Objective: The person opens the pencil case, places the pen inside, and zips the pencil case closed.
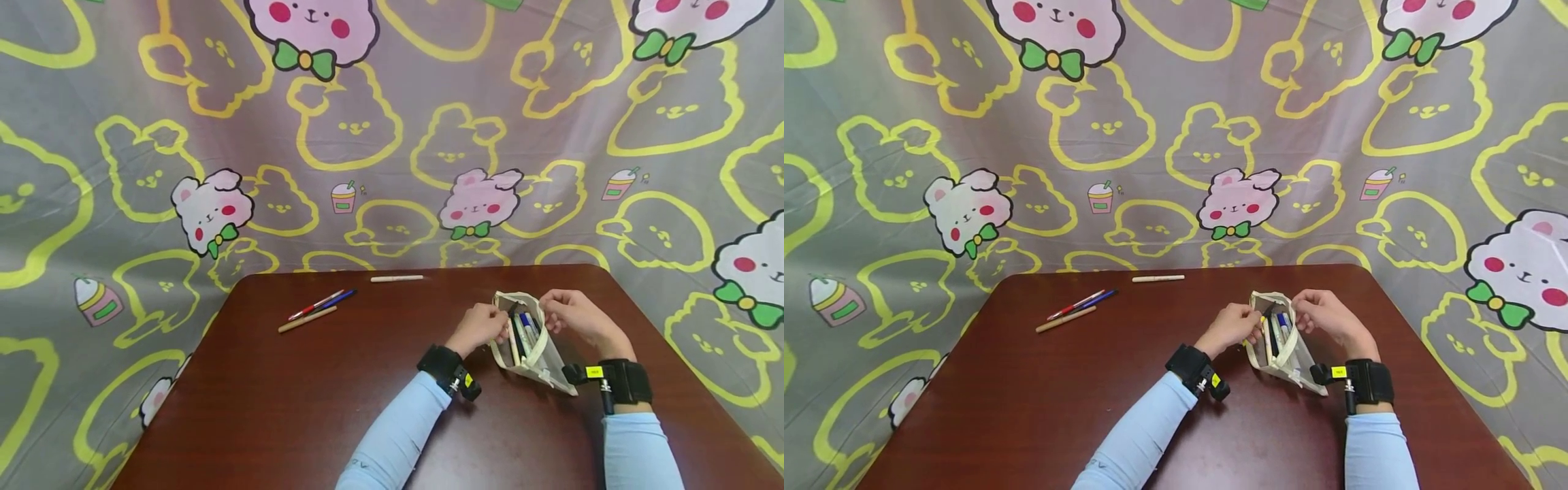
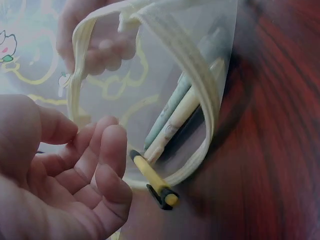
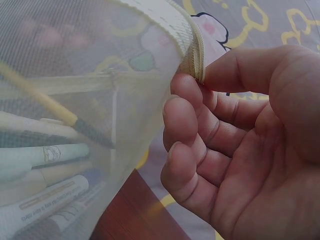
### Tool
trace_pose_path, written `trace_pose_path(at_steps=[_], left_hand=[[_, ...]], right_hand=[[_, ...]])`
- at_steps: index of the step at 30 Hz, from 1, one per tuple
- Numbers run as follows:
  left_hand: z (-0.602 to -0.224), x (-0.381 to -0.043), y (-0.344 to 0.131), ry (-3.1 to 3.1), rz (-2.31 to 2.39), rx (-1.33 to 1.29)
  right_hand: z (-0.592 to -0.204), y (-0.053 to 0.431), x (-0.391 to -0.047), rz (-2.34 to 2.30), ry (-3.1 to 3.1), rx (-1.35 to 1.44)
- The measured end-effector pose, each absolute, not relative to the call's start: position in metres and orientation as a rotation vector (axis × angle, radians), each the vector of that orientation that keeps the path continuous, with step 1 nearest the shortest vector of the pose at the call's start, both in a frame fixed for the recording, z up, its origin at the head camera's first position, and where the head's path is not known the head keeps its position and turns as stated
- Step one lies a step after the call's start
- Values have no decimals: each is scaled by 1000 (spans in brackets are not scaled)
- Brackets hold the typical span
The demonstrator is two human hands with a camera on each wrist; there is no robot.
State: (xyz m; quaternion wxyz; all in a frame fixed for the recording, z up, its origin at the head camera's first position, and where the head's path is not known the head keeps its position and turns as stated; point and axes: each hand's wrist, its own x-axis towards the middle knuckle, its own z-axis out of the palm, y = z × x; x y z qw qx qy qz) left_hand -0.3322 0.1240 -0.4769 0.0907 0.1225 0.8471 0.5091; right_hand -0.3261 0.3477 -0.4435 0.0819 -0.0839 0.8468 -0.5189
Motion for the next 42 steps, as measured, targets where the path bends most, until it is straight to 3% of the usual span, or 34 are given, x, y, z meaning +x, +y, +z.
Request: trace_pose_path(at_steps=[6, 18, 29, 42], left_hand=[[-480, -339, 107, 2719, 1361, 383], [-489, -329, 109, 2901, 597, 511], [-487, -322, 119, 2651, 849, 651], [-484, -319, 109, 2629, 856, 622]], right_hand=[[-443, 347, -327, -1552, 2530, -255], [-445, 349, -329, -1548, 2530, -268], [-445, 348, -330, -1536, 2548, -256], [-444, 347, -331, -1541, 2541, -250]])
